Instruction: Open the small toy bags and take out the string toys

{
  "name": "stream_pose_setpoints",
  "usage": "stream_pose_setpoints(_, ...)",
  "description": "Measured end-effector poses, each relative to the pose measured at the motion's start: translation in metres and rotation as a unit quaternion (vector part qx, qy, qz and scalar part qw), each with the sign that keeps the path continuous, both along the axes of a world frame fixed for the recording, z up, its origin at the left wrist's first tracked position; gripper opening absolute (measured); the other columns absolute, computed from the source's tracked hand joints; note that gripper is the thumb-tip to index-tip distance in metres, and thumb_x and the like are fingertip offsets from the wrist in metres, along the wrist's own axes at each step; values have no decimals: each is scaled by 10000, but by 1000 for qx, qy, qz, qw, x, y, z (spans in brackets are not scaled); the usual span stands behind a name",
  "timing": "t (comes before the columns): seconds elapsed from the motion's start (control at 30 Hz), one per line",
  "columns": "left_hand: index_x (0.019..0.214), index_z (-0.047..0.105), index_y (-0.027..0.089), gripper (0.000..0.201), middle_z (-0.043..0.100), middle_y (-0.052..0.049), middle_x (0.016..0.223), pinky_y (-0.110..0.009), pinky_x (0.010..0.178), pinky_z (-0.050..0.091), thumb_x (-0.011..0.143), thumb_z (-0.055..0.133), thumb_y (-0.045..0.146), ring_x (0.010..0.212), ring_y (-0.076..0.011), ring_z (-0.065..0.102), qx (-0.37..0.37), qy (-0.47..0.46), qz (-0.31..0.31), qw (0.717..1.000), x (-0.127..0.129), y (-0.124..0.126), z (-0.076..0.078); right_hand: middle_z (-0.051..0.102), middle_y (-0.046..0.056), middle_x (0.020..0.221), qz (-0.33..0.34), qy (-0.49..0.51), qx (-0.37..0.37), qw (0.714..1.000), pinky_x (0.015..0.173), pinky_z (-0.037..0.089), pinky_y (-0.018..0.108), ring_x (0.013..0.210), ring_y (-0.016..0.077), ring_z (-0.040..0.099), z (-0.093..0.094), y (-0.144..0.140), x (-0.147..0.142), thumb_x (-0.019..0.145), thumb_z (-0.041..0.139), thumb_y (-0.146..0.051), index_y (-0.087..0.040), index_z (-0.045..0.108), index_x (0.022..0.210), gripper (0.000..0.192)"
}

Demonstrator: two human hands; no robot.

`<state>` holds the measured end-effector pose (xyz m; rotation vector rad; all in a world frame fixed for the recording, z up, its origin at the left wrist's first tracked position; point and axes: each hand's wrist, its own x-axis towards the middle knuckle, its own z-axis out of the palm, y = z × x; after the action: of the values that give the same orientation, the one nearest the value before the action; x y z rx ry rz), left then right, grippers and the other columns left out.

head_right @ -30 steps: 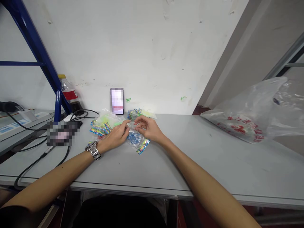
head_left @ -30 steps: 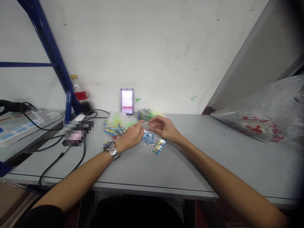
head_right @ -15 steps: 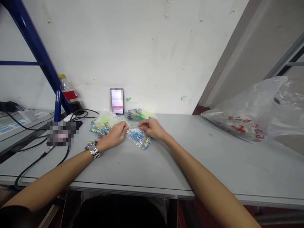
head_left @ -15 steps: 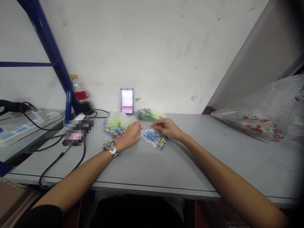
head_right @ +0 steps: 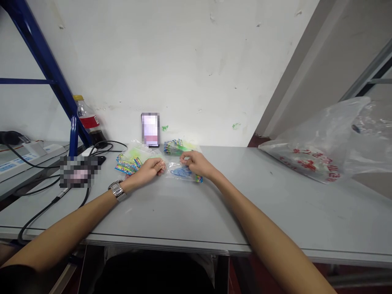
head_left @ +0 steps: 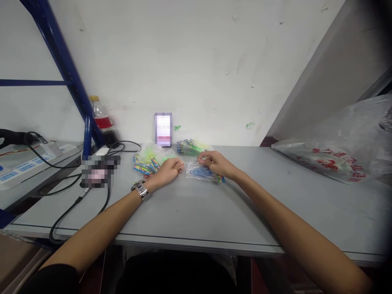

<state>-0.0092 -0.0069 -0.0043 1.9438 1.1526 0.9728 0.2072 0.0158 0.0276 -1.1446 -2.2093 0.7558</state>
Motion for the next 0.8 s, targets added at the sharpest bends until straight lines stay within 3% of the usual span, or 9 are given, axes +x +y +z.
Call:
stream_pose_setpoints(0.13,705,526,151,288,560,-7,669,-252,620,424,870,495,385,593,-106,510,-60,-66,-50,995,0,0,0,323,-53,514,57,-9,-12,998,533,274,265,506,108,279,1,2,8,738,482,-176,-201,527,708,60)
stream_pose_setpoints(0.3,755,530,141,229,619,-31,719,-253,659,481,860,559,342,643,-104,585,-70,-94,-33,993,2,-3,-1,313,-61,509,52,-1,-14,999,505,262,255,504,105,282,1,2,10,797,509,-258,-197,528,740,86)
stream_pose_setpoints(0.4,834,468,165,159,626,-8,709,-256,644,499,840,587,270,625,-106,617,-68,-125,-22,990,4,-4,-2,381,-39,544,41,28,-47,998,488,271,257,511,107,329,1,1,7,836,515,-320,-191,530,737,163)
stream_pose_setpoints(0.5,856,406,192,211,617,19,725,-253,592,500,813,608,236,604,-121,646,-61,-160,-22,985,4,-4,-3,423,-19,603,35,64,-77,994,475,279,256,524,108,365,1,-1,6,853,514,-349,-191,520,737,196)
stream_pose_setpoints(0.67,800,523,148,71,606,11,689,-248,646,503,783,590,164,633,-105,638,-39,-155,-38,986,4,-3,-5,428,-14,653,50,95,-101,989,467,289,257,528,107,359,-2,0,7,852,543,-388,-201,520,755,212)
stream_pose_setpoints(0.8,793,541,142,131,640,-6,674,-257,654,485,737,651,183,642,-122,639,-69,-155,-23,985,5,-7,1,424,-21,632,77,109,-97,986,479,269,262,523,111,330,-6,2,9,857,543,-486,-207,516,749,300)
